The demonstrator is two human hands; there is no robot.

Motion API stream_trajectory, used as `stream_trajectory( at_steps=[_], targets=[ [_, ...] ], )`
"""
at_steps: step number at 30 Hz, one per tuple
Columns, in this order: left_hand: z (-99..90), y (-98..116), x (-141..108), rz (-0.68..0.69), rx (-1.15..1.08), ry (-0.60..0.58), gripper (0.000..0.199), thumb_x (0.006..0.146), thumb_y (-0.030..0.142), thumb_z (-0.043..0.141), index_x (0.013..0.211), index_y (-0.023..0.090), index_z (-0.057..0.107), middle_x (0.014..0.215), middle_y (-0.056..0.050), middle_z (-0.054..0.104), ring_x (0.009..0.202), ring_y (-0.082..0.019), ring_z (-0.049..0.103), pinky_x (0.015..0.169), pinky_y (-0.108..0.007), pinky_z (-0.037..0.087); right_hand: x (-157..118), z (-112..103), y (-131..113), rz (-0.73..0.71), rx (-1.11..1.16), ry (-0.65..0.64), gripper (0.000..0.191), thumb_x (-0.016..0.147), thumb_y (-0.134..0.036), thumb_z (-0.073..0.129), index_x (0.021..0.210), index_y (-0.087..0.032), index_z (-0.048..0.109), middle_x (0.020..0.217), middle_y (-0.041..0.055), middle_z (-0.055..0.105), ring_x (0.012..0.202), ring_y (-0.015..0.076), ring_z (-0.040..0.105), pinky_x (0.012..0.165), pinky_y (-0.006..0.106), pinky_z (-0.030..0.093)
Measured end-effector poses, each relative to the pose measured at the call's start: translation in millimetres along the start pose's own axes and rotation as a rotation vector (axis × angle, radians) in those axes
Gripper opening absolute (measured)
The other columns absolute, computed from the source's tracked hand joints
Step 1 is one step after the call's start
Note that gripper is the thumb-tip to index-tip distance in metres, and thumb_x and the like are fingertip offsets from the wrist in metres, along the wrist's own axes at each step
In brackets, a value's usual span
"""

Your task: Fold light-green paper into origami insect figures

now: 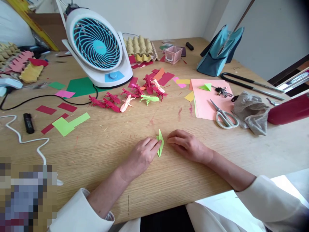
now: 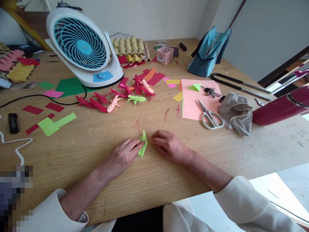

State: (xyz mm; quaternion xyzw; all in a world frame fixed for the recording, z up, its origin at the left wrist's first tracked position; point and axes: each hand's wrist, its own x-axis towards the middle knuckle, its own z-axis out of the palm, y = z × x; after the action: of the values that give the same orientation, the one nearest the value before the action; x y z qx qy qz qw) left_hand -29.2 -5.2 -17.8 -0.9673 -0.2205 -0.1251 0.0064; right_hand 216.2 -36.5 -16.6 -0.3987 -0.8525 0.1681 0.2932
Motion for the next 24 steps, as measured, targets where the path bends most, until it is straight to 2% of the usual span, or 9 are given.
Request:
stream_trajectory(
  at_steps=[2,5,24],
  targets=[
    [0.0,0.6,0.2,0.004,0.02,-0.009,0.035,0.097,0.01,0.043,0.13,0.007,0.053,0.11,-0.013,0.065,0.101,-0.023,0.058,0.088,-0.038,0.053,-5.8,-2.9,-1.7,-0.078,-0.114,-0.06,0.029,0.097,-0.017,0.047,0.122,-0.018,0.062,0.115,0.0132,0.064,0.102,0.0218,0.06,0.089,0.038,0.049],
    [-0.9,2.0,1.0,0.007,0.051,-0.013,0.034,0.097,0.01,0.041,0.128,0.005,0.054,0.107,-0.013,0.065,0.098,-0.023,0.058,0.087,-0.037,0.053,-5.7,-2.4,-4.7,-0.096,-0.211,-0.119,0.035,0.098,-0.018,0.045,0.131,-0.019,0.058,0.119,0.0132,0.064,0.103,0.0225,0.059,0.089,0.04,0.048],
    [-6.5,6.7,4.4,0.01,0.064,-0.057,0.033,0.096,0.009,0.043,0.125,0.004,0.055,0.103,-0.012,0.062,0.095,-0.024,0.055,0.083,-0.037,0.052,-1.3,2.0,-6.3,-0.058,-0.31,-0.153,0.037,0.099,-0.02,0.045,0.135,-0.018,0.055,0.119,0.0116,0.063,0.102,0.0234,0.055,0.087,0.04,0.043]
  ],
)
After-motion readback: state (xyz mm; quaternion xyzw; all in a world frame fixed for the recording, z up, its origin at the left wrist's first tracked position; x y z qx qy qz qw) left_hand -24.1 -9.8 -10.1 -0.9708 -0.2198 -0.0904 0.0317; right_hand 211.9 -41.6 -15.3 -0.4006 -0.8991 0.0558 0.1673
